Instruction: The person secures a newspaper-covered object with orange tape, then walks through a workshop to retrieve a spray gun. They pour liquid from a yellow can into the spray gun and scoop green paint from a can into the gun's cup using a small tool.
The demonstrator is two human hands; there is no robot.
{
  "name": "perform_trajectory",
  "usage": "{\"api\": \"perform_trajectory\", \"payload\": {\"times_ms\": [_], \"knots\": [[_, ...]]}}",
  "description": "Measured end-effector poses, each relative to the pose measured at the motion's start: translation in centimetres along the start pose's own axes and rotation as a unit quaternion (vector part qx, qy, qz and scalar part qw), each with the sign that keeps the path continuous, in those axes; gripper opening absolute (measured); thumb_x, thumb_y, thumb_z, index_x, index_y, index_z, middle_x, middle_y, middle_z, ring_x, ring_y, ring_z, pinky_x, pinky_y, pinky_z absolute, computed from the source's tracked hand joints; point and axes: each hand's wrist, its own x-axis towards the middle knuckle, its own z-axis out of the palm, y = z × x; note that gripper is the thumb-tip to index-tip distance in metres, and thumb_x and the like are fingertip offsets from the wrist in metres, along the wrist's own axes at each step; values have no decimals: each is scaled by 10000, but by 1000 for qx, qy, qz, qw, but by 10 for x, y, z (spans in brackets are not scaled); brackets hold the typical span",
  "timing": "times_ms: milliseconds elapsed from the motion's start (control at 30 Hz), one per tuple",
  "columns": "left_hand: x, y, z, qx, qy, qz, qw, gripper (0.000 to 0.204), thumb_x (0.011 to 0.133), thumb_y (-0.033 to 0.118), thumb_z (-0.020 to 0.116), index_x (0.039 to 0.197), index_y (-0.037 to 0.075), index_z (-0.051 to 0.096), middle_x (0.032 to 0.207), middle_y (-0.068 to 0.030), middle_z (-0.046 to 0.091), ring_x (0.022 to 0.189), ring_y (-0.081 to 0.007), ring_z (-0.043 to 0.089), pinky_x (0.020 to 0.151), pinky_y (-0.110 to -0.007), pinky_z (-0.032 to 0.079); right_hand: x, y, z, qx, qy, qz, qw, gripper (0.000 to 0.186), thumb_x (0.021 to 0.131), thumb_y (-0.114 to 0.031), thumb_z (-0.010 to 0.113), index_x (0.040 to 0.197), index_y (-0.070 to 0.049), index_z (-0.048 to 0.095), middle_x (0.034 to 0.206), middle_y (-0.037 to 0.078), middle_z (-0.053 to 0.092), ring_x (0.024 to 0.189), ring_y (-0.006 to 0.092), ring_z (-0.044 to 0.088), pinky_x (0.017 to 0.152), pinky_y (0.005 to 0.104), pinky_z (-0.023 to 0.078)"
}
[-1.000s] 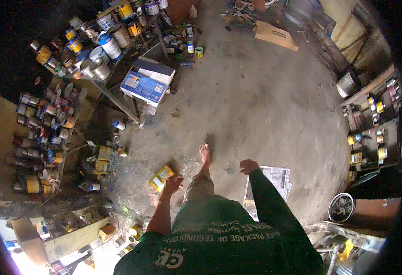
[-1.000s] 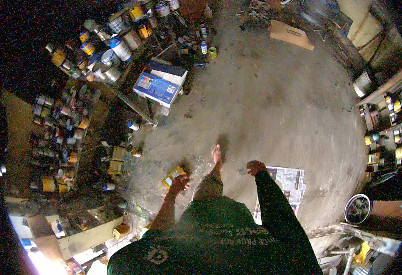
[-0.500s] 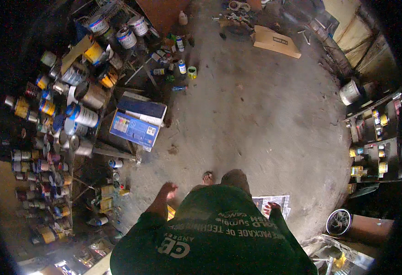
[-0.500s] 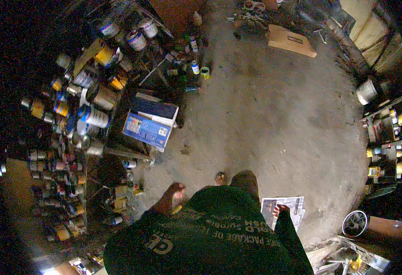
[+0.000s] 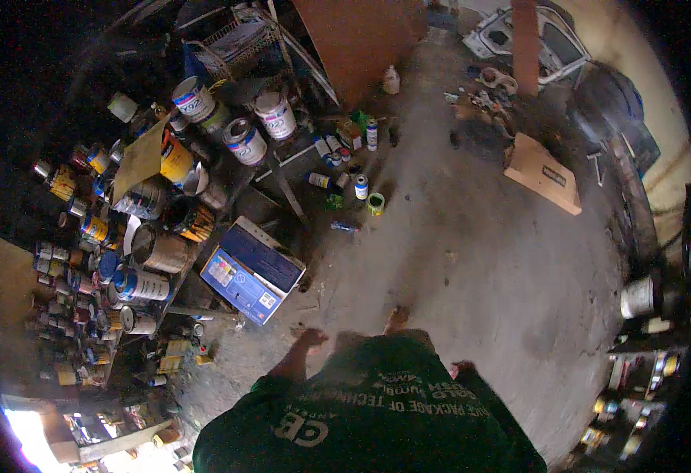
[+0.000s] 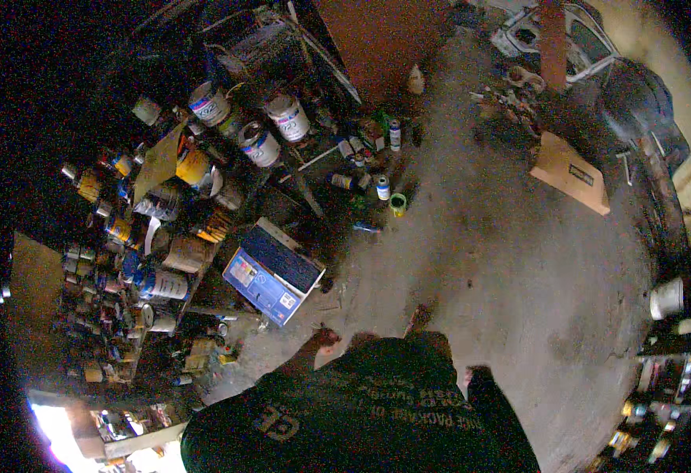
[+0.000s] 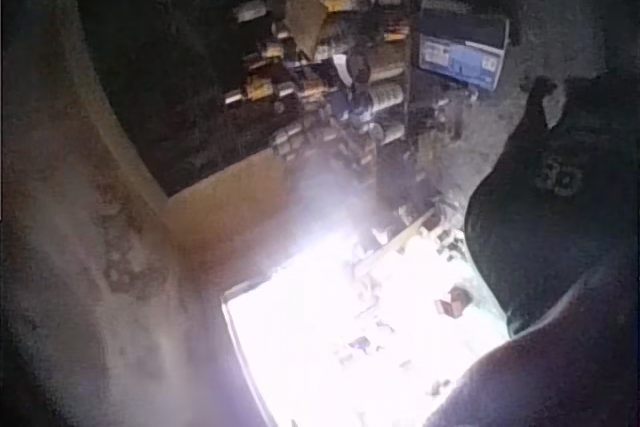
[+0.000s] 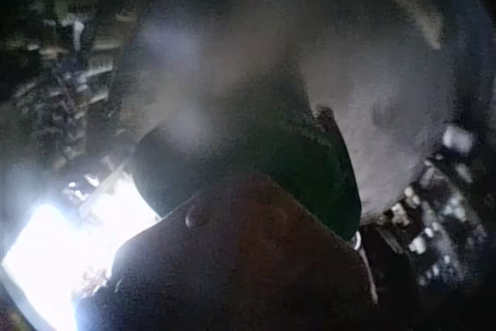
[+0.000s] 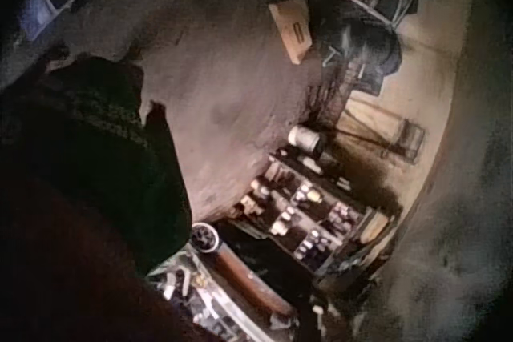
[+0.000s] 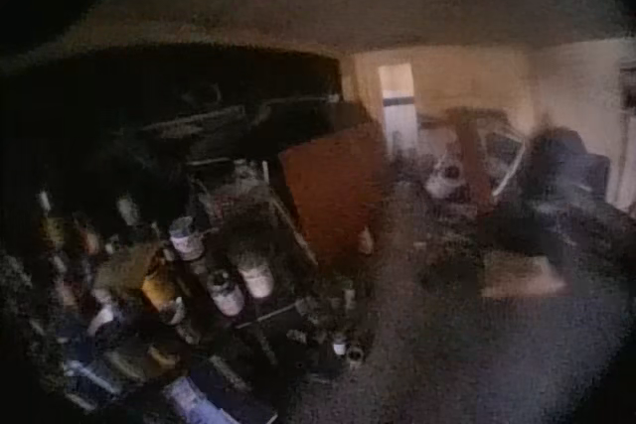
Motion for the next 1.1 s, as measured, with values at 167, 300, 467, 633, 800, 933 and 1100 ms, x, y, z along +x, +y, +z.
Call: {"api": "perform_trajectory", "payload": {"times_ms": [167,300,467,633,800,933,1100], "knots": [[-17,21,4,66,-48,63,995,108,846,212,701,879,128,642,821,-32,645,699,-213,604,604,-423,480,90,-272,-96,250,-48,-144,956,219,930,-255,631,1036,-66,661,870,169,696,530,326,635,410,398,483],[16,65,19,137,-39,148,979,113,791,159,718,758,138,611,667,-33,592,535,-234,562,474,-429,456,137,-466,-79,-15,38,-131,990,258,961,-273,617,1129,-81,655,1009,154,700,712,342,685,524,411,502],[180,154,5,-149,-27,-194,969,94,800,185,665,727,133,636,653,-48,613,571,-238,599,497,-443,463,223,-557,-63,-192,-62,-127,971,253,963,-290,603,1096,-83,663,1065,147,701,822,352,701,603,453,523],[400,213,-66,84,-75,-169,979,142,813,156,619,690,104,667,662,-88,673,641,-257,702,564,-447,529,226,-541,-47,-244,-74,-45,966,262,974,-276,576,1110,-67,659,1062,151,700,831,345,697,620,459,533],[563,318,-173,182,198,72,961,172,809,262,741,900,118,722,762,-39,663,831,-173,695,694,-362,565,237,-606,-97,-184,-53,20,981,274,985,-262,548,1124,-52,655,1059,156,698,840,339,694,637,464,544],[615,392,-217,-126,285,241,919,161,812,222,735,927,114,705,829,-57,687,840,-186,691,676,-356,570,280,-688,-151,-153,-25,28,988,284,994,-251,526,1135,-40,652,1057,159,696,848,333,691,651,468,553],[639,408,-147,-78,244,-16,966,170,803,219,724,943,122,717,870,-62,701,866,-200,695,713,-376,576,366,-849,-203,-137,-17,2,990,298,1005,-238,499,1150,-25,649,1054,164,695,857,327,688,668,474,564]]}}
